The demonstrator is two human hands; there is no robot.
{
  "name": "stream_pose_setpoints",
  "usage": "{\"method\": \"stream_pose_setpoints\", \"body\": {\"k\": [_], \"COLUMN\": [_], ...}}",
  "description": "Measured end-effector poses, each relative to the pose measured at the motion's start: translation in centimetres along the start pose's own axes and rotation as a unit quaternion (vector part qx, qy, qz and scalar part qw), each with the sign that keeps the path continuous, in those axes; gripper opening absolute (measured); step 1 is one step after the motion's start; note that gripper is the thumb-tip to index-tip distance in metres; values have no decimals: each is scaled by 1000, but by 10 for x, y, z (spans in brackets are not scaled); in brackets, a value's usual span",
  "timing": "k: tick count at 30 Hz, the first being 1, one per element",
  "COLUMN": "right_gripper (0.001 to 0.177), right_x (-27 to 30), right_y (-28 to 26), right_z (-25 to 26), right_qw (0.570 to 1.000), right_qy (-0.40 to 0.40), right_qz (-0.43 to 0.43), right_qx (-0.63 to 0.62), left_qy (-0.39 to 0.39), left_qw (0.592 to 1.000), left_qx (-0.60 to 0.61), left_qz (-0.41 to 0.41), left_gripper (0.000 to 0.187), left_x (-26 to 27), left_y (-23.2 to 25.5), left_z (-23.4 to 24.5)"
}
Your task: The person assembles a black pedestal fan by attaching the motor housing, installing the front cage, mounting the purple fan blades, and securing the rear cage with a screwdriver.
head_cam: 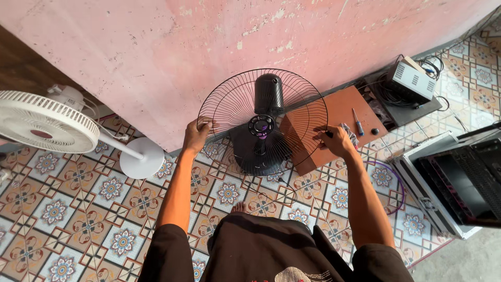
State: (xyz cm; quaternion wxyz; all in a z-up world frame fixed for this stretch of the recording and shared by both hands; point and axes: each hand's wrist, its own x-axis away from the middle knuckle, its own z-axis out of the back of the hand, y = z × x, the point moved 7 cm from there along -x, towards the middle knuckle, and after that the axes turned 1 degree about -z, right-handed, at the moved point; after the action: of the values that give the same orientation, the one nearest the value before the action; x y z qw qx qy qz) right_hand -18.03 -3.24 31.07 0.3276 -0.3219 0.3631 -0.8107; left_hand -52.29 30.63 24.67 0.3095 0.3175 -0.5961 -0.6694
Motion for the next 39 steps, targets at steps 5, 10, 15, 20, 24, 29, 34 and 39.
{"method": "stream_pose_setpoints", "body": {"k": [5, 10, 15, 20, 24, 29, 34, 39], "right_gripper": [33, 33, 33, 32, 31, 32, 31, 33], "right_x": [3, -2, 2, 0, 1, 1, -14, -28], "right_y": [24, 37, 51, 60, 62, 61, 81, 94], "right_z": [-3, 8, 2, -3, -5, -5, -15, -17], "right_qw": [999, 997, 992, 992, 989, 991, 989, 984], "right_qy": [42, 58, 60, 41, 50, 40, 33, 10], "right_qz": [-8, -47, -104, -86, -121, -104, -104, -121], "right_qx": [-1, -15, -29, -81, -69, -69, -99, -129], "left_qy": [-67, -59, -74, -111, -108, -111, -108, -98], "left_qw": [997, 997, 994, 991, 982, 981, 978, 979], "left_qx": [22, -44, -69, -49, -153, -133, -163, -142], "left_qz": [-8, -24, -45, -61, -32, -85, -78, -110], "left_gripper": [17, 15, 17, 19, 20, 22, 22, 22], "left_x": [-32, -49, -63, -65, -62, -51, -45, -33], "left_y": [-6, 0, 14, 22, 29, 46, 54, 72], "left_z": [-14, -31, -39, -43, -43, -41, -42, -47]}}
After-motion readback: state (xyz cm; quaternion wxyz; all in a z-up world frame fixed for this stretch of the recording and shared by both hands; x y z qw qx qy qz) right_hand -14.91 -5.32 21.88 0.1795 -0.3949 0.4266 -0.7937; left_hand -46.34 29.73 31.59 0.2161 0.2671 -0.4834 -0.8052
